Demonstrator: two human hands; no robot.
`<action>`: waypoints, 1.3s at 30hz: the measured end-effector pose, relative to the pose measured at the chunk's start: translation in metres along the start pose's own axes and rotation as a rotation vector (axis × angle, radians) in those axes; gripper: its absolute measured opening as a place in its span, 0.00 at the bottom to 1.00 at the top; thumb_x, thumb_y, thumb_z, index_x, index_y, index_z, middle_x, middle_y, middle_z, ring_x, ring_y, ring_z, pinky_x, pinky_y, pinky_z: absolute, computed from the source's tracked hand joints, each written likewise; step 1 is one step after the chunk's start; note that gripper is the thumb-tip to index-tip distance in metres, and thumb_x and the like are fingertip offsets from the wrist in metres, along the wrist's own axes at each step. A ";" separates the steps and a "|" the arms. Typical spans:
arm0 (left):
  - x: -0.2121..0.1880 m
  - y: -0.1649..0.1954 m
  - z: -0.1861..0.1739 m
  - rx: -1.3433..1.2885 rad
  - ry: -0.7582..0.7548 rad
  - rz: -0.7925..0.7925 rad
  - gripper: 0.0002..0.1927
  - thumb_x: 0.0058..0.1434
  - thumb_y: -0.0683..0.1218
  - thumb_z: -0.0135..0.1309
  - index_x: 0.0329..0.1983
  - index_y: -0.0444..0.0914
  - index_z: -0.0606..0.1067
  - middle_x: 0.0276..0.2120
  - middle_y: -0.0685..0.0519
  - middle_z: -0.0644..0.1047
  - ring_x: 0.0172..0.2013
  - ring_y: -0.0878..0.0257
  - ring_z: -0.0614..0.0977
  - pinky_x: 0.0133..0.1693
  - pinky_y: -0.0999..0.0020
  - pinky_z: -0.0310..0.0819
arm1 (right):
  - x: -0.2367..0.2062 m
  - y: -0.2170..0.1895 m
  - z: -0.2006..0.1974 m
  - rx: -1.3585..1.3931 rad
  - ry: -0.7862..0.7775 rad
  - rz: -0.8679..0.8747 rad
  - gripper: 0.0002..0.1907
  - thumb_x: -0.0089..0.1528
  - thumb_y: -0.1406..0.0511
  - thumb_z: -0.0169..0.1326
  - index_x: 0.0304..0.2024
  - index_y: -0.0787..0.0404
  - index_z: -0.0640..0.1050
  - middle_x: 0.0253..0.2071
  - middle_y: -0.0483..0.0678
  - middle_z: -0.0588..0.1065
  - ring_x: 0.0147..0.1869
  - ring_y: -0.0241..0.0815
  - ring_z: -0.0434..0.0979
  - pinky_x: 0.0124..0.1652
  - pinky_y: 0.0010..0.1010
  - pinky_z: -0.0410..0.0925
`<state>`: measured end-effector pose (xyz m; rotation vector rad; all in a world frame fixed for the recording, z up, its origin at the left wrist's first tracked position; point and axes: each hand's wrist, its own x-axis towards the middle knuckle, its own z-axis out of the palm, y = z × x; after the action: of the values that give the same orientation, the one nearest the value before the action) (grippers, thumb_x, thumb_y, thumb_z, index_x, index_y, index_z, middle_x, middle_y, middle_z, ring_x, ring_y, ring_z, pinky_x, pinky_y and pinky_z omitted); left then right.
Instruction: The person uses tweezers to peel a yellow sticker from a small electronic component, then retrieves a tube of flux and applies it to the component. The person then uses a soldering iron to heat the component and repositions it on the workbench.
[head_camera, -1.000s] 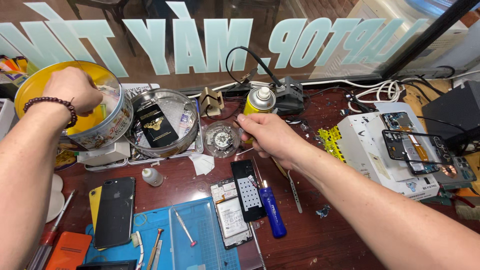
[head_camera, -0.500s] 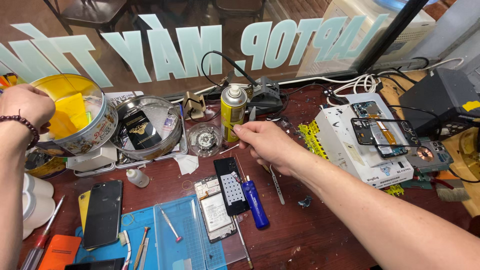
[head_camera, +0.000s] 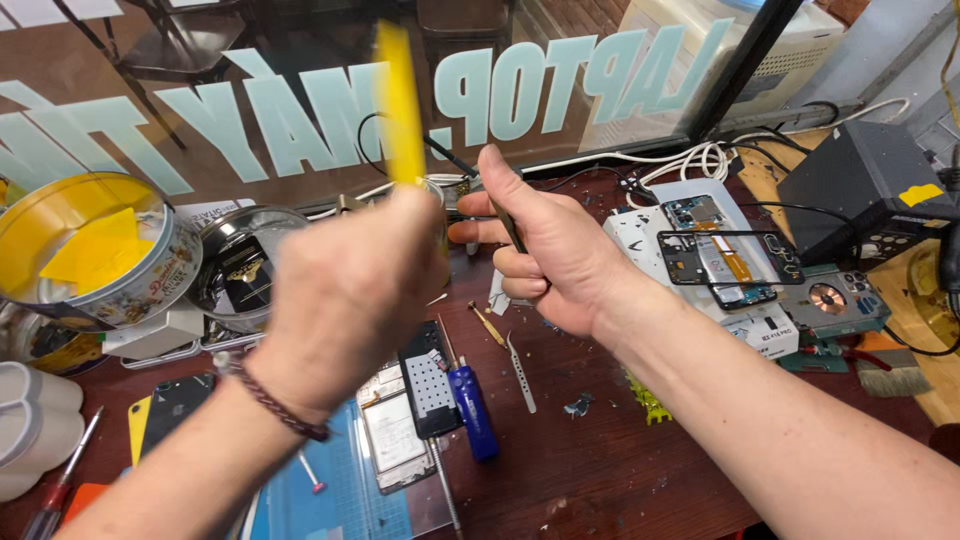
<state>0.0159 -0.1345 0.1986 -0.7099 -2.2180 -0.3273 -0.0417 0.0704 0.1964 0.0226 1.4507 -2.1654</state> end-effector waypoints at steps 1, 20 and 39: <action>0.013 0.030 0.012 -0.131 -0.036 0.041 0.12 0.58 0.42 0.61 0.37 0.40 0.68 0.22 0.52 0.72 0.23 0.55 0.77 0.25 0.57 0.71 | -0.005 -0.006 -0.012 0.003 -0.059 -0.020 0.23 0.65 0.50 0.57 0.40 0.65 0.77 0.25 0.41 0.72 0.16 0.25 0.53 0.15 0.21 0.48; 0.147 0.236 0.232 -1.732 -0.144 -1.398 0.17 0.61 0.41 0.53 0.53 0.31 0.75 0.42 0.45 0.83 0.37 0.54 0.85 0.33 0.66 0.84 | -0.083 -0.114 -0.324 -0.044 0.136 -0.017 0.26 0.70 0.50 0.37 0.47 0.64 0.77 0.30 0.41 0.70 0.20 0.28 0.54 0.20 0.22 0.51; 0.152 0.254 0.248 -1.797 -0.054 -1.479 0.15 0.59 0.40 0.58 0.50 0.35 0.76 0.43 0.50 0.83 0.39 0.61 0.85 0.35 0.67 0.82 | -0.108 -0.082 -0.313 0.188 0.158 -0.037 0.10 0.67 0.61 0.50 0.45 0.61 0.73 0.32 0.40 0.67 0.23 0.28 0.58 0.21 0.21 0.51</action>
<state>-0.0671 0.2391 0.1473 0.4214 -1.4649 -3.0612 -0.0693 0.4088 0.1664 0.2408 1.3341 -2.3696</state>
